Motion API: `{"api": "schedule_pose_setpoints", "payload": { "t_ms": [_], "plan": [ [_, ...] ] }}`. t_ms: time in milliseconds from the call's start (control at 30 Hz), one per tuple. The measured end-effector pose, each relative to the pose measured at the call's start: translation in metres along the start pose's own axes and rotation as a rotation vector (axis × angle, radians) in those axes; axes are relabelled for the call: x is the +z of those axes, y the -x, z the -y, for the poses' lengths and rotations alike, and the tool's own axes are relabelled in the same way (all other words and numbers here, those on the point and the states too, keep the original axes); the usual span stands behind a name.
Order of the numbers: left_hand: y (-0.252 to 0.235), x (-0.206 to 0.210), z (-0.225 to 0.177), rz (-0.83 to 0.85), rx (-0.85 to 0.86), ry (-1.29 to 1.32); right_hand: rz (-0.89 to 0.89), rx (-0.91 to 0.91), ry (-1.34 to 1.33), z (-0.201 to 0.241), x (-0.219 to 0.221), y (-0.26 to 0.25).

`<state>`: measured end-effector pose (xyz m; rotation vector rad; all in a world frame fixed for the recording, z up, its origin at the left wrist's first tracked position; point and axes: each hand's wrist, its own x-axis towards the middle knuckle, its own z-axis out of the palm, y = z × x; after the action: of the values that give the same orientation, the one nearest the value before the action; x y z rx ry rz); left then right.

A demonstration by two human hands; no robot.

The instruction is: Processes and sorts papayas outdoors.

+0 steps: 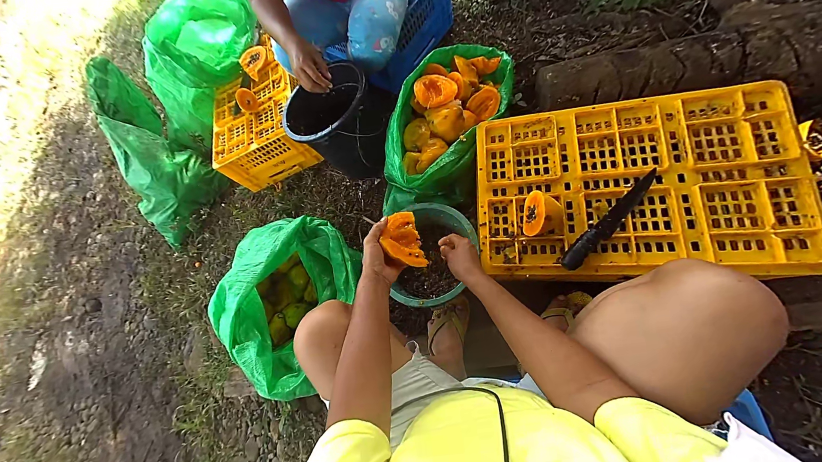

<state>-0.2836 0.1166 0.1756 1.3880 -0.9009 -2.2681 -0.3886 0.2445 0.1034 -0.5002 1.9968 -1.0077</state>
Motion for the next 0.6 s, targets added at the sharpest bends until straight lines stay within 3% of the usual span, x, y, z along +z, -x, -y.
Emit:
{"api": "schedule_pose_setpoints", "payload": {
  "t_ms": [100,267,467,600],
  "plan": [
    [-0.007,0.016,0.003,-0.15,-0.154,0.009,0.016,0.112,-0.001,-0.015,0.006,-0.006],
    [-0.032,0.078,-0.014,-0.061,-0.234,0.085,0.112,0.191,-0.013,-0.023,0.009,-0.003],
    [-0.092,0.157,-0.079,0.01,-0.081,0.074,0.152,0.148,0.022,-0.02,0.002,-0.007],
    [-0.096,0.175,-0.111,-0.024,0.029,-0.266,0.184,0.185,-0.028,-0.023,-0.007,-0.017]
  ]
}}
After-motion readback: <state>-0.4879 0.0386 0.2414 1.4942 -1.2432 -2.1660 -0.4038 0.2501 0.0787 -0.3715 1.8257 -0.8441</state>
